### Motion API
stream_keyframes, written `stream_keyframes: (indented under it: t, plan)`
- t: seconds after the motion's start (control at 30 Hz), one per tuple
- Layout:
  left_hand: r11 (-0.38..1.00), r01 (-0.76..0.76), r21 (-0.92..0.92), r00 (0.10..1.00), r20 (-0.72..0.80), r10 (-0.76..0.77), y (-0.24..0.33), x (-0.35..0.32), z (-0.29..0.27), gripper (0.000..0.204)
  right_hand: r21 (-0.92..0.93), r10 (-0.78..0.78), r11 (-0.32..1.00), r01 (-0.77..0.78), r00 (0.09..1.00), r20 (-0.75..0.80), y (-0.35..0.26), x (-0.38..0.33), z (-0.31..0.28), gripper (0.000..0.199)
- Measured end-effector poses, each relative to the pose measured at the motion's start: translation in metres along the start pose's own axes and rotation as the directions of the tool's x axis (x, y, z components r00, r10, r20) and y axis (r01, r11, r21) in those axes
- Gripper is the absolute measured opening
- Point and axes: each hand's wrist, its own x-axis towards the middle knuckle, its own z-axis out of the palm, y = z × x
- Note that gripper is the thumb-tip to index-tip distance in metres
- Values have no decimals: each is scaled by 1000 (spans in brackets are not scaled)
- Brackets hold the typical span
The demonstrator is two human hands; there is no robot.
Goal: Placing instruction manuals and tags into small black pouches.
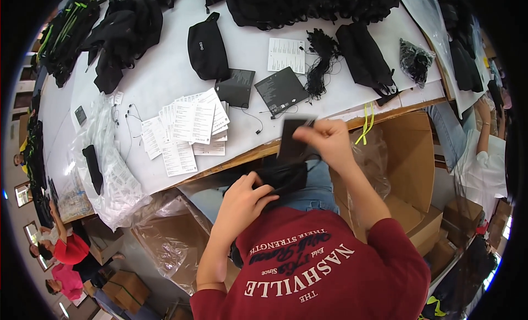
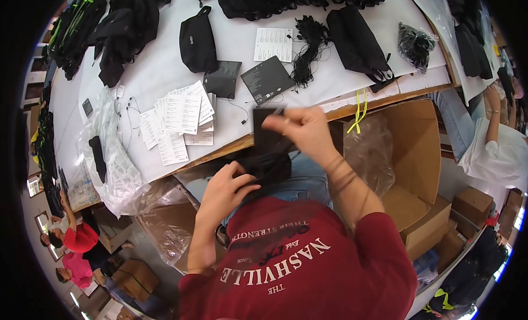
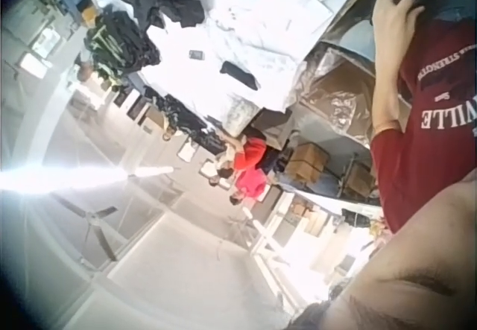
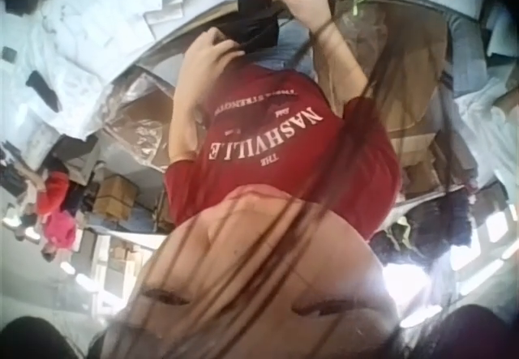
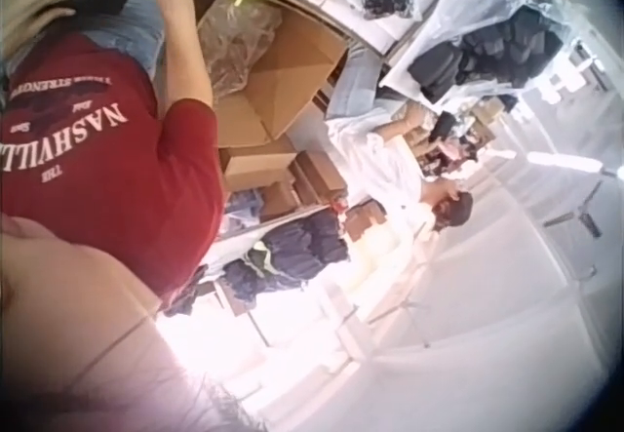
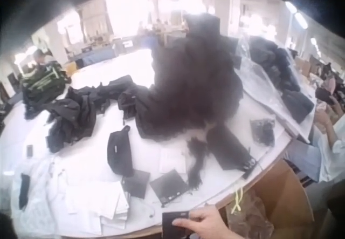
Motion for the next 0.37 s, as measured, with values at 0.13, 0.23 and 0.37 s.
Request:
stream_keyframes:
  t: [0.13, 0.23, 0.37]
  plan:
    - [987, -157, 19, 983, -89, 158, 7, 22, 1, 20, -413, -277, 824, 388, 912, 303, -14, -14, 2, 31]
    - [934, -356, -27, 929, -116, 351, 7, 32, 17, 24, -610, -79, 650, 453, 839, 539, -4, -23, 3, 36]
    - [929, -366, 46, 930, 64, 363, -11, 16, 24, 30, -462, -70, 799, 384, 823, 563, 14, -30, 4, 33]
